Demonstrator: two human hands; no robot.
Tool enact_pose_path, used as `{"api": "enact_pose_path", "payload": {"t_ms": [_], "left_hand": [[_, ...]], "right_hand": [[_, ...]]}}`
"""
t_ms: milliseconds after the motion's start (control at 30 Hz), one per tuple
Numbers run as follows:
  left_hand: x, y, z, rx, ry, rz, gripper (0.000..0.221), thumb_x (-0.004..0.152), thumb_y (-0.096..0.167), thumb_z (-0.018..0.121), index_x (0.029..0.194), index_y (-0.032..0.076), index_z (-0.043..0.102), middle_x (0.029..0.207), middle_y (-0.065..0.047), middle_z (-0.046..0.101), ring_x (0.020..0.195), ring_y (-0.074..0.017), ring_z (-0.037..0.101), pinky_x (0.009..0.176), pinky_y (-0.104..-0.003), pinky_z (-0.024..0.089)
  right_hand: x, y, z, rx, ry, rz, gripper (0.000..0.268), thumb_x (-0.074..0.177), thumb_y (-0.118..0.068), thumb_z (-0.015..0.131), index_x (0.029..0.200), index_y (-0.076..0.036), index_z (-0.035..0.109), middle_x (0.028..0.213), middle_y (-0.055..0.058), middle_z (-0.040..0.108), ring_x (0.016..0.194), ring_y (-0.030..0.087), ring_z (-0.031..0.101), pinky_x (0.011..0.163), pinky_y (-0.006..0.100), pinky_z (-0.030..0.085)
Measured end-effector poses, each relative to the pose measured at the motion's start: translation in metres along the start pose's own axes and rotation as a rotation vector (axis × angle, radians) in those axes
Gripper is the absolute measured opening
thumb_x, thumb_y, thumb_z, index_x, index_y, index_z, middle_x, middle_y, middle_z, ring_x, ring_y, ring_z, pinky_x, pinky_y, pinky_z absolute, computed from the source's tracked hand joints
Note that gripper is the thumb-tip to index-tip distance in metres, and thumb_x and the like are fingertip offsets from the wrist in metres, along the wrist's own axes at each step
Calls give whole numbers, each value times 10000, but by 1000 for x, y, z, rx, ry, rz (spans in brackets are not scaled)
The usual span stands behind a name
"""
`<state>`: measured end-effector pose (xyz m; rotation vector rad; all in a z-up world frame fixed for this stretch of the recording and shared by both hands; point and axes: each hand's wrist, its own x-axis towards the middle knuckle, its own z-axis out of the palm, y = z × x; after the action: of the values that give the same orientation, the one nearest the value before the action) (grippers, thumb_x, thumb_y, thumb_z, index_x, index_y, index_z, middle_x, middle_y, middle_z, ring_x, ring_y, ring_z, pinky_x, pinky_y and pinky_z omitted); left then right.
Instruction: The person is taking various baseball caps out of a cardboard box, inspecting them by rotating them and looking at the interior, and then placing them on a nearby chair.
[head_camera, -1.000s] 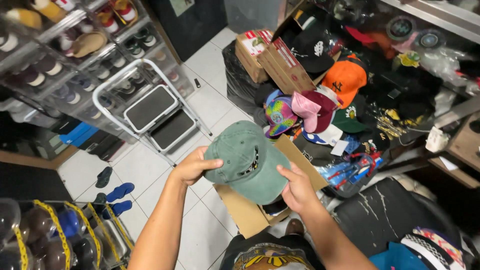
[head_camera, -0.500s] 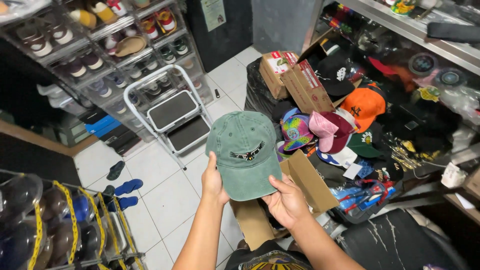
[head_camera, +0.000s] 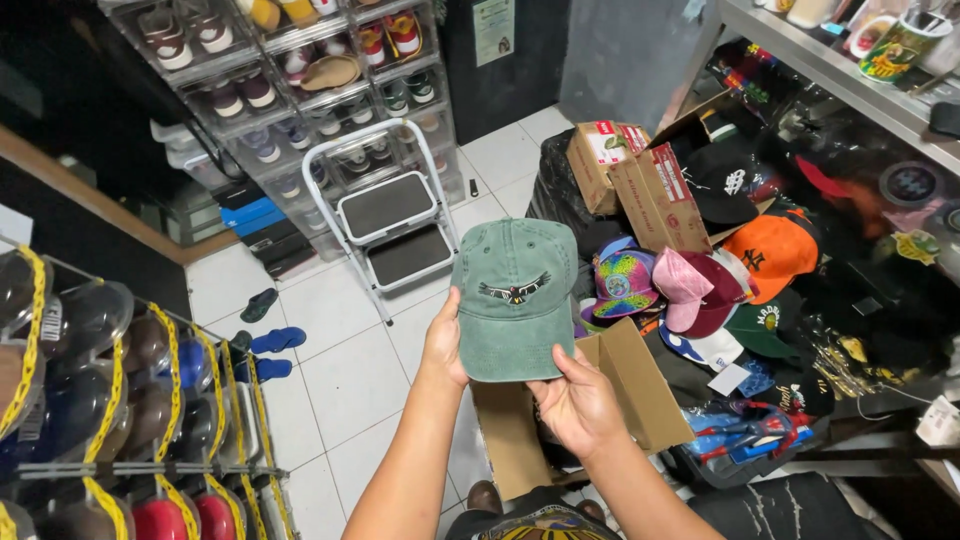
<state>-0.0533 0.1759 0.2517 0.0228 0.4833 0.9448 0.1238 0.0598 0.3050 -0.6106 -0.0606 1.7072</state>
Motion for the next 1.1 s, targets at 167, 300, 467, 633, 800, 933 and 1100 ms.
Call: {"api": "enact_pose_path", "payload": {"t_ms": [167, 300, 467, 633, 800, 933, 1100], "left_hand": [[-37, -5, 46, 76, -75, 102, 717, 997, 639, 410, 1452, 106, 561, 1416, -151, 611, 1306, -339, 568, 1132, -500, 424], [-54, -11, 71, 109, -61, 239, 719, 982, 598, 392, 1494, 108, 510, 1469, -150, 570, 1358, -346, 530, 1172, -514, 399], [-41, -14, 59, 59, -65, 122, 723, 990, 653, 393, 1458, 128, 558, 1416, -156, 607, 1315, -355, 556, 1139, -527, 413], [-15, -17, 38, -15, 69, 62, 668, 1023, 635, 415, 1360, 100, 633, 1327, -163, 665, 1229, -358, 609, 1096, -511, 453], [-35, -28, 53, -120, -21, 208, 567, 1033, 500, 517, 1347, 49, 657, 1312, -222, 682, 1158, -384, 682, 1027, -524, 547], [-56, -29, 68, -98, -76, 235, 561, 1038, 509, 499, 1330, 59, 663, 1294, -236, 685, 1139, -394, 688, 1001, -538, 565], [-68, -23, 68, -30, -65, 301, 569, 1033, 524, 483, 1345, 80, 656, 1308, -226, 681, 1146, -381, 687, 1009, -537, 559]], "right_hand": [[-1, 0, -11, -24, -47, 2, 438, 984, -54, 538, 1420, -76, 517, 1346, 150, 662, 1140, 292, 677, 865, 412, 619], [1, -5, -25, -82, -130, 33, 458, 988, -86, 545, 1440, -87, 471, 1351, 168, 648, 1127, 295, 676, 880, 436, 609], [-4, -9, -20, -36, -102, 15, 435, 975, -71, 581, 1406, -93, 530, 1327, 135, 680, 1087, 264, 703, 789, 374, 652], [-1, -18, -10, -32, -104, -3, 418, 984, -89, 598, 1397, -59, 538, 1281, 137, 695, 1011, 259, 730, 739, 335, 672], [6, -18, -13, -35, -43, -11, 328, 994, -102, 588, 1321, -105, 606, 1198, 207, 739, 958, 345, 758, 781, 454, 668], [5, -13, -12, -232, -6, -88, 420, 974, -85, 619, 1383, -76, 524, 1164, 176, 730, 925, 292, 758, 739, 405, 684], [-13, -10, 5, -629, 65, -239, 700, 939, -76, 662, 1546, -51, 314, 1219, 147, 648, 970, 227, 716, 777, 363, 673]]}}
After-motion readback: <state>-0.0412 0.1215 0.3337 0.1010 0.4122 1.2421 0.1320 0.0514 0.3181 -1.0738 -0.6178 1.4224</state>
